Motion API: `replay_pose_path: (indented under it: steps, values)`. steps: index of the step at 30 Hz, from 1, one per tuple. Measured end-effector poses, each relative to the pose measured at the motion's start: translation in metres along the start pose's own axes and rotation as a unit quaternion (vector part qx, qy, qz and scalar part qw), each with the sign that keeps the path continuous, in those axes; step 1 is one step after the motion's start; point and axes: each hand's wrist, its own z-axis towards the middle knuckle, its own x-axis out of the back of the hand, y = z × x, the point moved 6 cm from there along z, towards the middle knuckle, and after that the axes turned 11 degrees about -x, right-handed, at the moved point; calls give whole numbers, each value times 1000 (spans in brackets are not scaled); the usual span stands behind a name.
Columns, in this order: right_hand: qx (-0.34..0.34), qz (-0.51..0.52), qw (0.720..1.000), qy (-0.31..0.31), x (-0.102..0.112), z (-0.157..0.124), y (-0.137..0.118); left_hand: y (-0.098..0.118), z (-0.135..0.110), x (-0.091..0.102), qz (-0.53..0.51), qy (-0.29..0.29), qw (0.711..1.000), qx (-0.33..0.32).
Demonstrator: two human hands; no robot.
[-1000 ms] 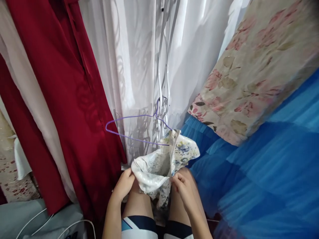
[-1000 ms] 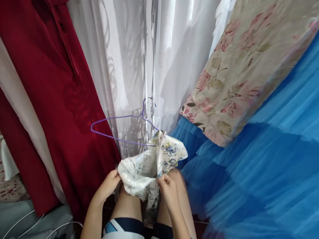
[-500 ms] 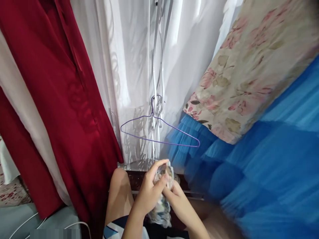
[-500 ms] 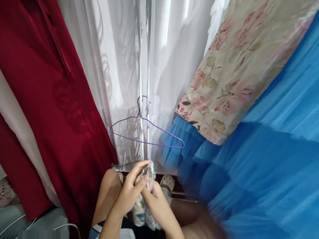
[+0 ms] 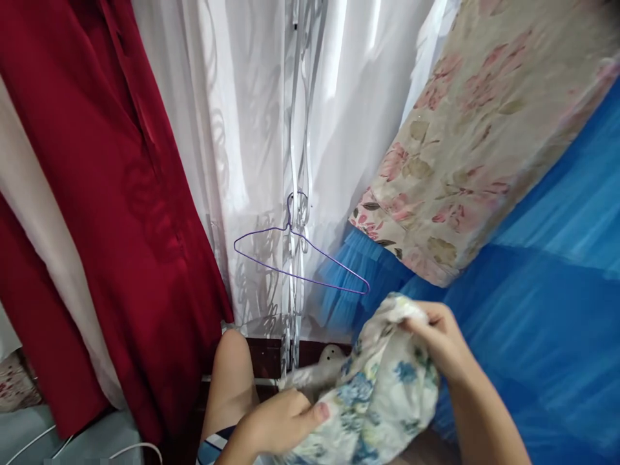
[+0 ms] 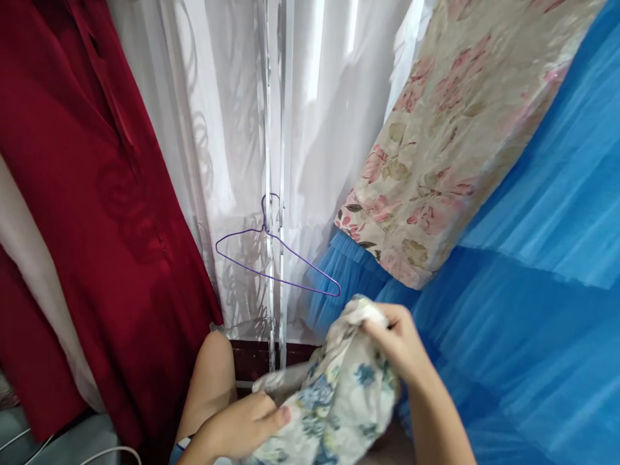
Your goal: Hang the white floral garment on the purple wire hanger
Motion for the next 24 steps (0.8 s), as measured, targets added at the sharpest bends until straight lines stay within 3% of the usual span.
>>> replay_pose_path:
  steps: [2,5,8,12,15,19,21,24]
  values:
    - [30,14,996,84,15,31,-20,6,-1,3,13,-14,1000,-2]
    - [38,11,993,108,1,77,-43,24,2,34,42,93,994,-38]
    - [-31,69,997,19,-41,111,-44,43,0,80,86,221,969,-74]
    - [-82,130,976,-152,-91,120,-37,40,-8,120,51,267,961,-56]
    - [-78,108,960,-247,-114,110,-32,23,-17,121,-49,263,962,-49]
    - [-78,110,956,-260,-129,103,-25,18,-32,100,-151,233,958,-69]
    - [-80,111,959,-248,-131,102,-21,26,-36,92,-154,197,965,-84]
    - [-101,91,961,-242,-127,99,-14,37,-37,94,-69,144,982,-103]
